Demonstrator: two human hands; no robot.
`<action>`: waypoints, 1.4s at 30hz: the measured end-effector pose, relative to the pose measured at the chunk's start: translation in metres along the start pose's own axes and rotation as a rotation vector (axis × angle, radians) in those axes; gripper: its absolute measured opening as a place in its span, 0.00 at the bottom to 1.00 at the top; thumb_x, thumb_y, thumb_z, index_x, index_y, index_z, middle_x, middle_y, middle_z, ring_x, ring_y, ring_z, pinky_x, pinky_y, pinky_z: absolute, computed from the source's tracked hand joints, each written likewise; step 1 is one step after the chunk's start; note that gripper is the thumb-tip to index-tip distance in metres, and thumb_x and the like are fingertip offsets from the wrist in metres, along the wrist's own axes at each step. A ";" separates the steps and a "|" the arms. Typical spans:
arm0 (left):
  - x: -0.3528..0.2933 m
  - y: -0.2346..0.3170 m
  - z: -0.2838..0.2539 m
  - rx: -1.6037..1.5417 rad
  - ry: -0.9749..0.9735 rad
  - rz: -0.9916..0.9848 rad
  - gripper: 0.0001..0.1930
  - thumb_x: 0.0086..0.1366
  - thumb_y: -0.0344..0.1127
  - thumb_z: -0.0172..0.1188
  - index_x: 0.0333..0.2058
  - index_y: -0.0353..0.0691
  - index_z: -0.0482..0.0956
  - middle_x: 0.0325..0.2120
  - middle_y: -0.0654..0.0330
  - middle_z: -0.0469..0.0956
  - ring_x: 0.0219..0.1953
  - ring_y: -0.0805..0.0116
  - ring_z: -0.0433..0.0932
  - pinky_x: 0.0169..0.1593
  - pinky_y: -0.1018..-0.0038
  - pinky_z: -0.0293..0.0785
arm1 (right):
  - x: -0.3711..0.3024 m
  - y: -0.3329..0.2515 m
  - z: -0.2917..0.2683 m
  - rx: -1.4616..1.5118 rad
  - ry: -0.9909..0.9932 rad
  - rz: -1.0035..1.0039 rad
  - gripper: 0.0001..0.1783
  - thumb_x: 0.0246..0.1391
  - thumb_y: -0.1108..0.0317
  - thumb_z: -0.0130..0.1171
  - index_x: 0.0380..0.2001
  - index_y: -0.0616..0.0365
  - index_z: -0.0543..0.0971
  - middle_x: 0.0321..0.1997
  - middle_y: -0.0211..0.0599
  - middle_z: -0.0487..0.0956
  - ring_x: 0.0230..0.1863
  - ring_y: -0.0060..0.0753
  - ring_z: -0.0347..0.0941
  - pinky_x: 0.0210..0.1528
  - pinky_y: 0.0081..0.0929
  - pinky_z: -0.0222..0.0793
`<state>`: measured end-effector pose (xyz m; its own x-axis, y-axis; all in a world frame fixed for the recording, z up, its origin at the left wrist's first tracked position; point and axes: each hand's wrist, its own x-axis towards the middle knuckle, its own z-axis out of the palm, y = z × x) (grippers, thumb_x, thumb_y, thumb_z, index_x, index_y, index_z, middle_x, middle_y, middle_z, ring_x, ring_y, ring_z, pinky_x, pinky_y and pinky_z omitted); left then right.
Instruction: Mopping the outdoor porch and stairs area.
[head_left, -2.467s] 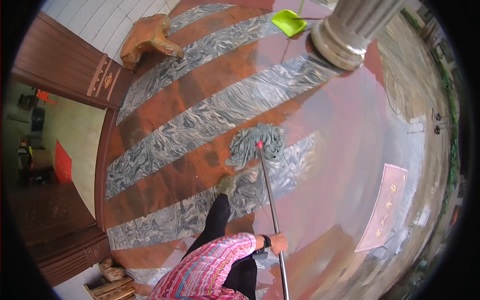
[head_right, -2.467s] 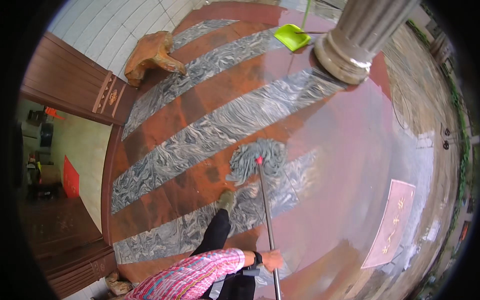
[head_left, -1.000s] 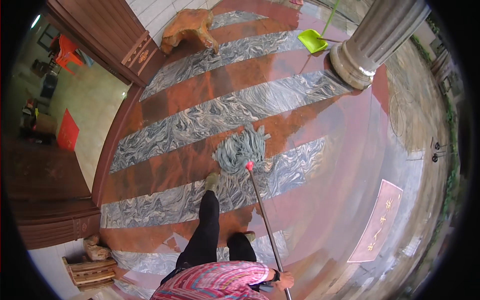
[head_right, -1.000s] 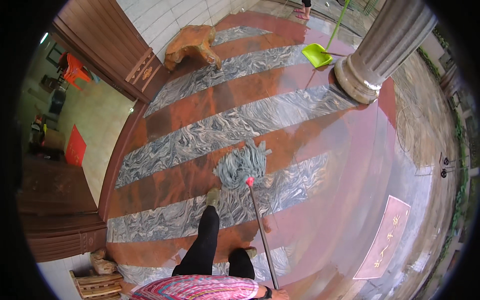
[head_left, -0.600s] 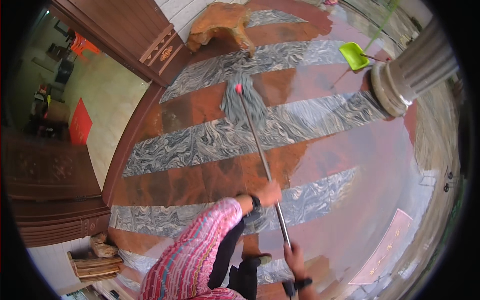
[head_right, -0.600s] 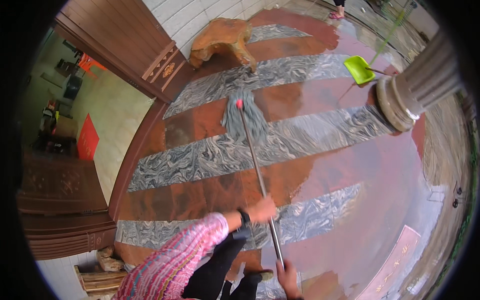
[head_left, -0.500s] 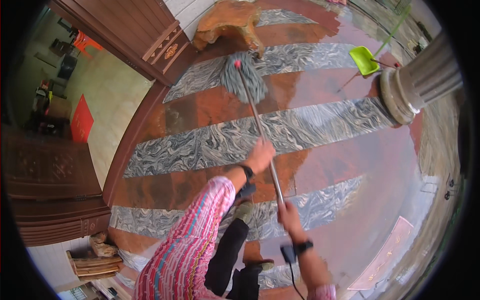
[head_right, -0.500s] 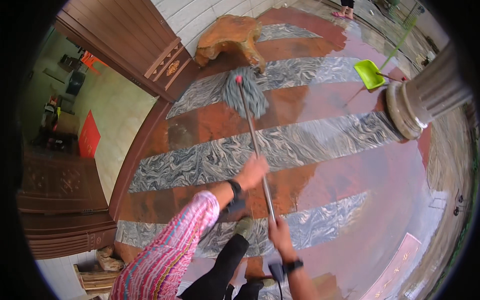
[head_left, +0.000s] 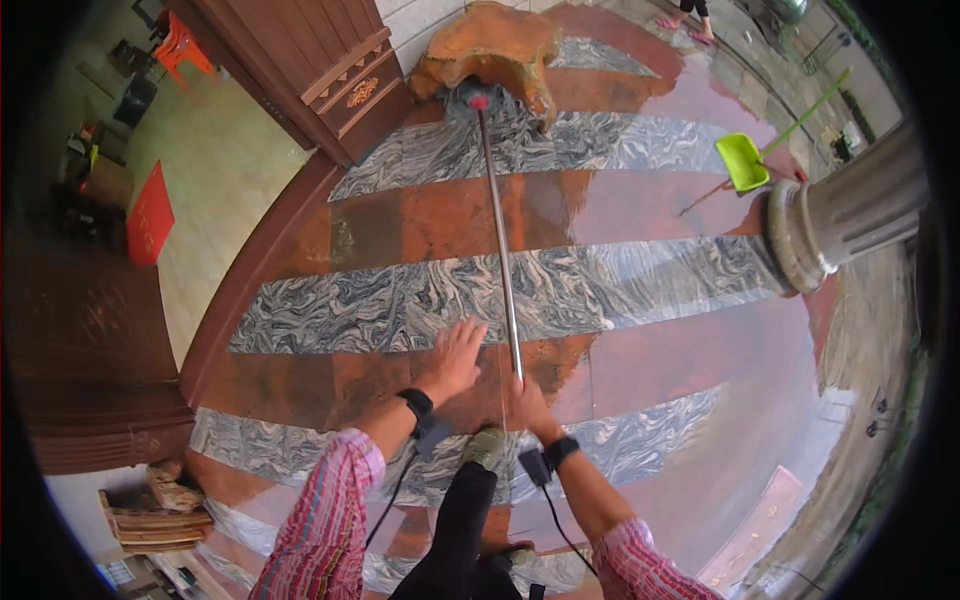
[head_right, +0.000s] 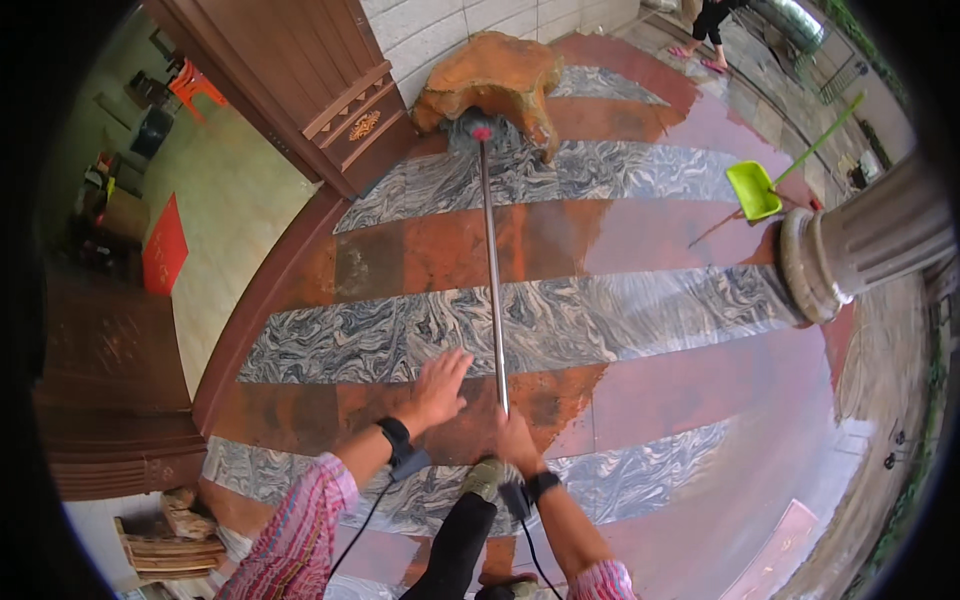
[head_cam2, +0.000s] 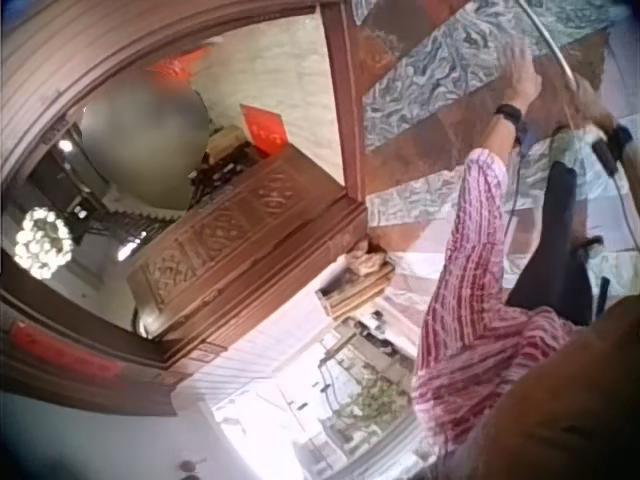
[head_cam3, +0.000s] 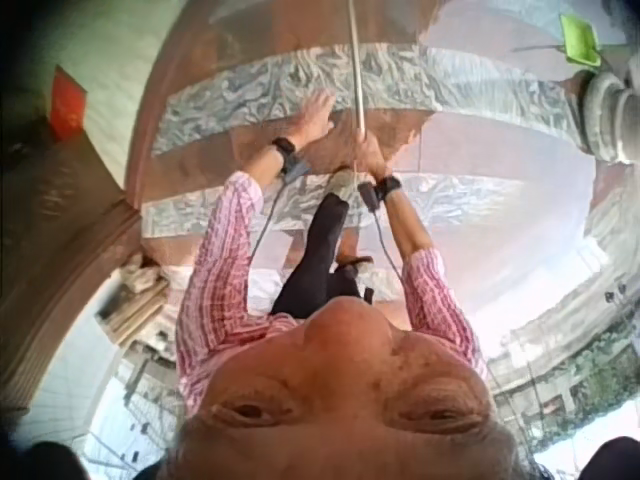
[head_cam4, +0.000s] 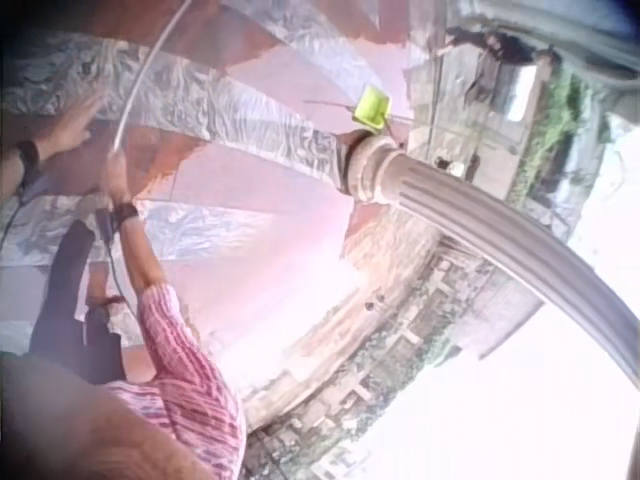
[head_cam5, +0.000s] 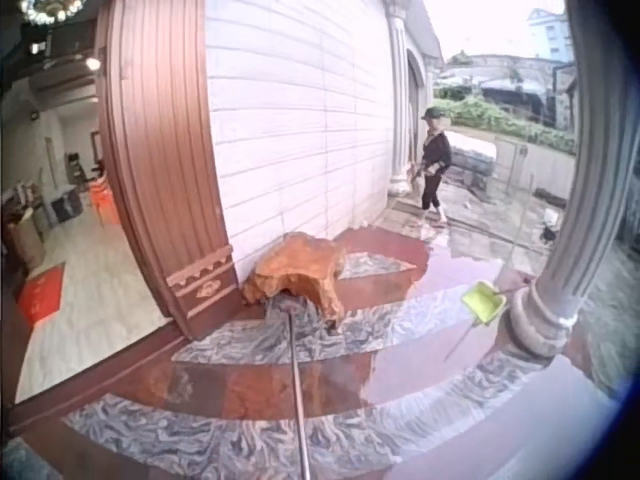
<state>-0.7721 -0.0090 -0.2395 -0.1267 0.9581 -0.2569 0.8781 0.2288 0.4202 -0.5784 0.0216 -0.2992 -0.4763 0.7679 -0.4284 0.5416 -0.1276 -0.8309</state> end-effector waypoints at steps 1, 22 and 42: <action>-0.024 0.000 0.005 0.050 0.008 -0.005 0.40 0.47 0.32 0.65 0.60 0.44 0.57 0.62 0.52 0.54 0.63 0.53 0.55 0.62 0.55 0.50 | -0.041 -0.016 -0.001 0.106 -0.134 0.266 0.22 0.60 0.53 0.42 0.32 0.66 0.70 0.21 0.54 0.73 0.25 0.44 0.73 0.28 0.43 0.66; -0.336 0.389 0.176 -0.424 -0.353 1.019 0.05 0.35 0.35 0.58 0.11 0.41 0.76 0.12 0.53 0.74 0.20 0.55 0.76 0.23 0.64 0.70 | -0.750 0.036 -0.232 -0.552 -0.147 0.794 0.18 0.58 0.56 0.51 0.38 0.62 0.75 0.24 0.56 0.73 0.24 0.50 0.73 0.25 0.44 0.64; 0.042 -0.106 -0.027 0.841 0.081 0.144 0.08 0.54 0.36 0.53 0.30 0.50 0.81 0.33 0.66 0.76 0.49 0.66 0.68 0.57 0.53 0.56 | -0.093 -0.142 0.059 0.438 -0.383 0.352 0.19 0.62 0.53 0.41 0.24 0.55 0.64 0.12 0.27 0.60 0.09 0.25 0.61 0.08 0.24 0.53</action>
<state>-0.8832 0.0118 -0.2715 0.0080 0.9846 -0.1744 0.9344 -0.0695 -0.3493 -0.6519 -0.0683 -0.1625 -0.5784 0.3684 -0.7279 0.4168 -0.6335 -0.6519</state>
